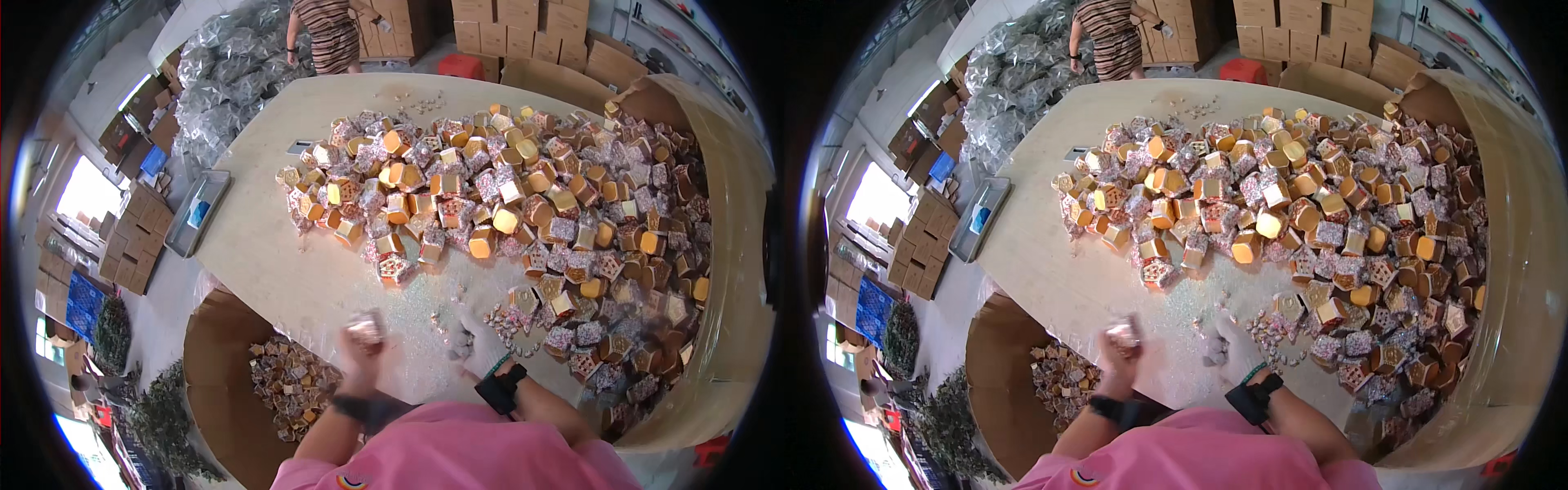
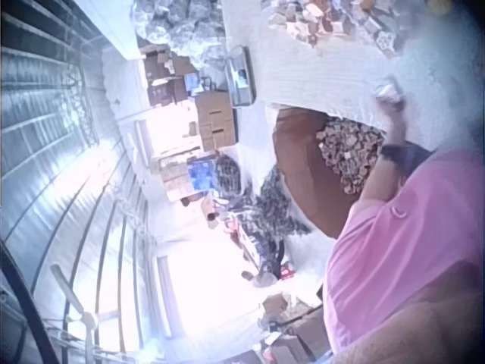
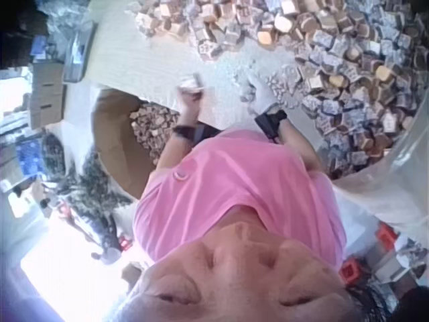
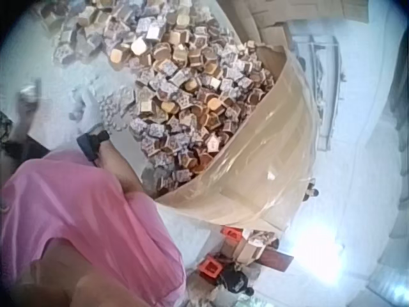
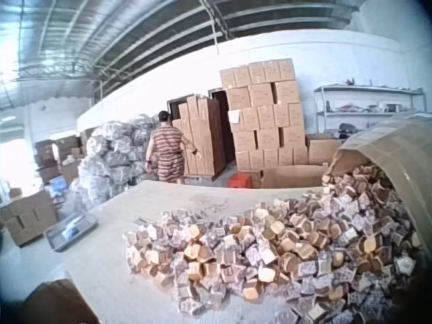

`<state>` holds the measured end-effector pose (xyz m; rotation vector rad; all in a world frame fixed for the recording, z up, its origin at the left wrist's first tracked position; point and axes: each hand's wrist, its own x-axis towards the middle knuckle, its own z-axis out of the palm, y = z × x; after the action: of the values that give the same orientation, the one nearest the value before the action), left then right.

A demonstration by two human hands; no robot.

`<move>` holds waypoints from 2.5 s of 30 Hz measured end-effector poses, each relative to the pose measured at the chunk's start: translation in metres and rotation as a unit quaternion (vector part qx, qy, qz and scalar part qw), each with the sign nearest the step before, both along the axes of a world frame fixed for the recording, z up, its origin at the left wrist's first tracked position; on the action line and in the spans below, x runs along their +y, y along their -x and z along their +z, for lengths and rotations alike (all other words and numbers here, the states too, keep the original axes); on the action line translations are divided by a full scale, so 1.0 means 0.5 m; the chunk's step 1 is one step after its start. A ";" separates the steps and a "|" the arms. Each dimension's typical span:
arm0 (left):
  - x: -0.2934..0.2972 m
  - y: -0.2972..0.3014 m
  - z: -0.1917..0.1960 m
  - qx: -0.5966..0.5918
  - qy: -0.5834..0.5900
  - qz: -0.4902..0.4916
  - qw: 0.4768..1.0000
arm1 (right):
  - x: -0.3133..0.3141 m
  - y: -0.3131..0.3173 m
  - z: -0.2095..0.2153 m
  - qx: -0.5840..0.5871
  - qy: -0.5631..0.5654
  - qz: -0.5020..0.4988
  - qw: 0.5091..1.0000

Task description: Sorting small wrapped cubes from a pile on a table into a large container.

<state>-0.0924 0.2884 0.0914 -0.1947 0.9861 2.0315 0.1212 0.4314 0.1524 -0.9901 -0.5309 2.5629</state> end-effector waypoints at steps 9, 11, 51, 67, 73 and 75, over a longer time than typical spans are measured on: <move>-0.177 0.177 0.056 -0.075 0.076 0.185 0.977 | 0.020 -0.019 -0.068 -0.003 0.104 -0.053 0.993; -0.053 0.157 0.081 0.100 0.190 0.073 0.974 | 0.025 -0.019 -0.078 -0.007 0.095 -0.043 0.994; 0.123 -0.094 0.139 0.493 0.091 -0.231 0.834 | -0.011 -0.013 0.063 -0.160 -0.209 0.116 0.958; 0.064 -0.116 0.018 -0.077 0.009 -0.067 0.995 | -0.031 0.020 0.065 -0.008 -0.087 0.051 0.995; -0.200 0.154 0.068 0.135 0.113 0.096 0.980 | 0.065 -0.056 -0.069 -0.029 -0.300 0.052 0.952; -0.213 0.175 0.100 0.419 0.418 0.196 0.782 | 0.068 -0.050 -0.073 -0.074 -0.253 0.001 0.965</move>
<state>-0.1798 0.1820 0.1414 0.0796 2.5844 1.8703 0.1460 0.4653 0.1158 -0.9845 -1.1548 2.1858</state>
